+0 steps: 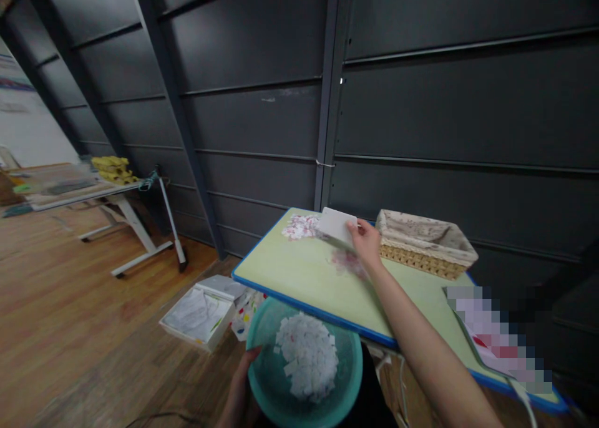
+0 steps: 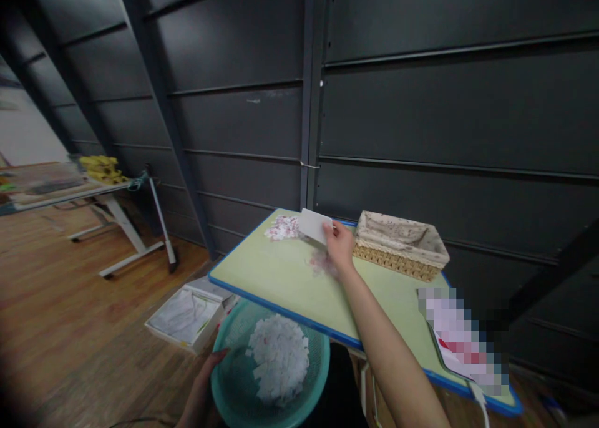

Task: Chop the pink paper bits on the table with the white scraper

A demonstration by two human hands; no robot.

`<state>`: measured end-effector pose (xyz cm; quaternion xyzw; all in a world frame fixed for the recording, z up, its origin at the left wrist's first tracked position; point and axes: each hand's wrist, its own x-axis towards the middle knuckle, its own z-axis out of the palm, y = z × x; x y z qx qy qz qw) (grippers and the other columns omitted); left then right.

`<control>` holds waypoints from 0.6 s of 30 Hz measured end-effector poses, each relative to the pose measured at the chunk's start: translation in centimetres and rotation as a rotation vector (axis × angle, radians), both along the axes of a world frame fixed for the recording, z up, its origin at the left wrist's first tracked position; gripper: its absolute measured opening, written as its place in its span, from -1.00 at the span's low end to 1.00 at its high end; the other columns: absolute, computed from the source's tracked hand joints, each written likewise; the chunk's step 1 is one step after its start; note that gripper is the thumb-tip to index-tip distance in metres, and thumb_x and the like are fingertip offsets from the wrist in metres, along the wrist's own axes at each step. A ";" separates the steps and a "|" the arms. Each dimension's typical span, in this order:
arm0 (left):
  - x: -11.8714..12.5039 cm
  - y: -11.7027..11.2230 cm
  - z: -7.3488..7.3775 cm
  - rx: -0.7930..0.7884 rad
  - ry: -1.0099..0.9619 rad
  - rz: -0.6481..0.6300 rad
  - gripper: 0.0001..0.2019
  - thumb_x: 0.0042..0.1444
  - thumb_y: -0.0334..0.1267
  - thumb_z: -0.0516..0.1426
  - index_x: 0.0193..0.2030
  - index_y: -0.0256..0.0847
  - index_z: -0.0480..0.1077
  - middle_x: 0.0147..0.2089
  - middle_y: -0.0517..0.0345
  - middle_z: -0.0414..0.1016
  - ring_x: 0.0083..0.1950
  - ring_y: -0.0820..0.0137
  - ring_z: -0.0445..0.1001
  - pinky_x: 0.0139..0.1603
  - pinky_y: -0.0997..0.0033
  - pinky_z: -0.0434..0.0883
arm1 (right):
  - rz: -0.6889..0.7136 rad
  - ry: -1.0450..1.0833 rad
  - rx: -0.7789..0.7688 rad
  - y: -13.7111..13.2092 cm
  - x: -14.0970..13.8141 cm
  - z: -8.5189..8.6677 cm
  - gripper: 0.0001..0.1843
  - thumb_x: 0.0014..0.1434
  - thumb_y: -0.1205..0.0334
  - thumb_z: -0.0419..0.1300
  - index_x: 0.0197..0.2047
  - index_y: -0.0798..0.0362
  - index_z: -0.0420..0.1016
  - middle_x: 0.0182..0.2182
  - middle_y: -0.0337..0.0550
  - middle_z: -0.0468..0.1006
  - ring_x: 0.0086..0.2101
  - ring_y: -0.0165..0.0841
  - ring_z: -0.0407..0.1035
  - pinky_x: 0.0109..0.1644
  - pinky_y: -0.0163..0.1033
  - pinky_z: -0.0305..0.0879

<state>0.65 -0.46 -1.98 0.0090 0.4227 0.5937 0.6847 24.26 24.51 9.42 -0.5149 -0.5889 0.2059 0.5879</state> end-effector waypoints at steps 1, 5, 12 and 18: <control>0.1 0.0 -0.6 -0.010 -0.001 -0.027 -0.36 0.01 -0.24 0.23 0.26 -0.30 0.22 -0.07 -0.09 0.64 -0.01 0.04 0.55 0.11 -0.02 0.38 | -0.078 -0.091 0.017 0.2 0.3 -0.1 -0.49 0.12 -0.12 0.06 -0.17 0.16 0.54 -0.33 0.03 0.60 -0.35 -0.22 0.41 -0.31 -0.25 0.21; 0.6 0.1 -3.1 -0.043 -0.044 -0.094 -0.29 0.02 -0.10 0.20 0.29 -0.33 0.16 -0.01 -0.19 0.60 0.03 -0.06 0.52 0.08 -0.12 0.38 | -0.192 -0.353 0.023 0.5 0.9 -0.5 -0.51 0.20 -0.04 -0.02 -0.12 0.14 0.56 -0.29 0.05 0.61 -0.32 -0.19 0.42 -0.27 -0.24 0.17; 2.0 -0.6 -4.2 -0.172 -0.077 -0.057 -0.58 0.13 -0.12 0.12 0.14 -0.11 0.33 0.18 -0.08 0.42 0.13 0.11 0.41 0.09 -0.07 0.36 | -0.091 -0.497 0.006 0.5 -0.2 -1.4 -0.58 0.24 0.05 0.00 -0.05 0.09 0.55 -0.18 0.01 0.61 -0.24 -0.18 0.45 -0.21 -0.24 0.18; 2.5 -1.6 -2.8 -0.149 -0.086 -0.031 -0.64 0.14 -0.13 0.11 0.08 -0.09 0.35 0.16 -0.01 0.40 0.07 0.16 0.41 -0.02 -0.02 0.43 | -0.116 -0.481 0.000 0.6 -0.1 -1.1 -0.58 0.23 0.05 0.00 -0.06 0.11 0.55 -0.23 0.01 0.62 -0.28 -0.18 0.45 -0.23 -0.24 0.17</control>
